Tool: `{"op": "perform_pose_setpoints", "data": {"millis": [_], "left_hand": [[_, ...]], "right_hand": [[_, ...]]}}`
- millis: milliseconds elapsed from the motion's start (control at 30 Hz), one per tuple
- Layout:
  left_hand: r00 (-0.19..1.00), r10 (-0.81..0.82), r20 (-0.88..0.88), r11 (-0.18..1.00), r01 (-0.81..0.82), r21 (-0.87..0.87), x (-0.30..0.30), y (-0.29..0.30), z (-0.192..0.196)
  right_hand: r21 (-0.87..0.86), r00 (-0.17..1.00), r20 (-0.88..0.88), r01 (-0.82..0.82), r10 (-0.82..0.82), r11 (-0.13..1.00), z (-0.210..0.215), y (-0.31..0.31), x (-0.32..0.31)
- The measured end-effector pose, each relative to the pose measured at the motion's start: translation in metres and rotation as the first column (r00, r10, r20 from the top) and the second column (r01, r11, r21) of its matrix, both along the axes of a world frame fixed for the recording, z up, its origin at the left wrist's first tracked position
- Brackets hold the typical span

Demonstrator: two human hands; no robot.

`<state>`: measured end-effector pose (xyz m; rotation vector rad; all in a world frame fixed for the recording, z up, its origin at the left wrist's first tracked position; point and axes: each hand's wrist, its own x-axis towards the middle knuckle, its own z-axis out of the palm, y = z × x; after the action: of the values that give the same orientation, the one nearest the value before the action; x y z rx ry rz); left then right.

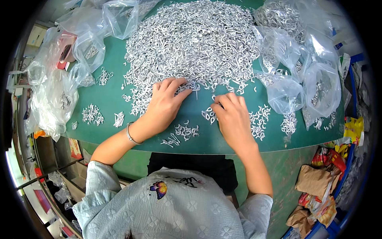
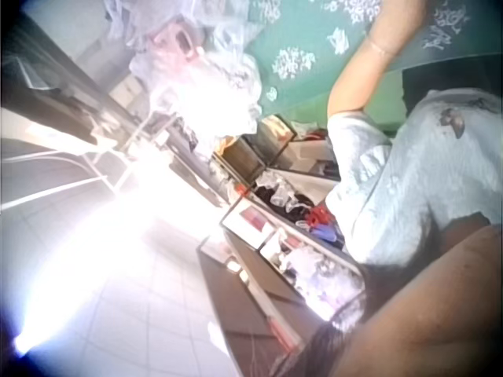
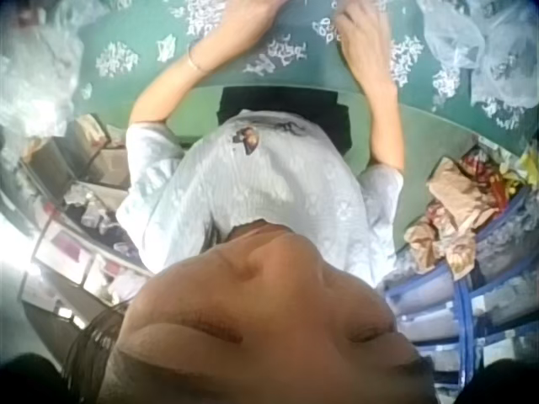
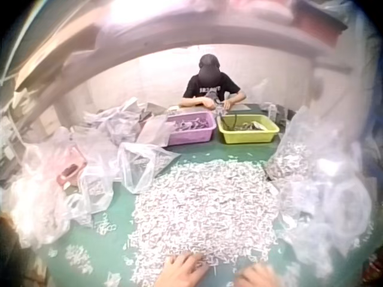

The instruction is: The person sorts a large pile of small silver-colored metal parts by hand, picking up individual pieces from a central heap and moving them into smaller plastic bags and bins on a green workbench.

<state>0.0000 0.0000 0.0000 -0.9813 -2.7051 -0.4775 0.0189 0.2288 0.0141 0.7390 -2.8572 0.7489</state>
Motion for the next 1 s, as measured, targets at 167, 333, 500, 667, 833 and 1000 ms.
{"op": "perform_pose_setpoints", "data": {"millis": [167, 333, 500, 667, 833, 1000], "left_hand": [[0.983, -0.16, 0.09, 0.984, 0.152, 0.087, -0.004, 0.026, 0.007], [0.976, -0.2, 0.08, 0.979, 0.203, -0.029, 0.004, 0.043, -0.004], [0.917, -0.282, 0.281, 0.959, 0.265, 0.098, 0.012, 0.034, 0.005], [0.885, -0.343, 0.315, 0.939, 0.318, 0.129, 0.017, 0.036, 0.007], [0.91, -0.281, 0.305, 0.941, 0.199, 0.274, 0.014, 0.028, 0.005], [0.929, -0.234, 0.287, 0.936, 0.136, 0.325, 0.014, 0.03, 0.002]], "right_hand": [[-0.352, 0.985, -0.069, 0.122, -0.156, 0.928, -0.001, 0.013, -0.019], [-0.347, 0.917, -0.064, 0.349, -0.393, 0.871, 0.002, 0.019, -0.028], [-0.165, 0.975, -0.073, 0.194, -0.208, 0.967, 0.002, 0.019, -0.002], [-0.039, 0.966, -0.121, 0.223, -0.226, 0.974, -0.005, 0.011, 0.002], [-0.1, 0.961, -0.151, 0.22, -0.233, 0.97, -0.002, 0.013, 0.001], [-0.076, 0.997, -0.048, 0.053, -0.057, 0.996, 0.008, 0.008, 0.016]]}}
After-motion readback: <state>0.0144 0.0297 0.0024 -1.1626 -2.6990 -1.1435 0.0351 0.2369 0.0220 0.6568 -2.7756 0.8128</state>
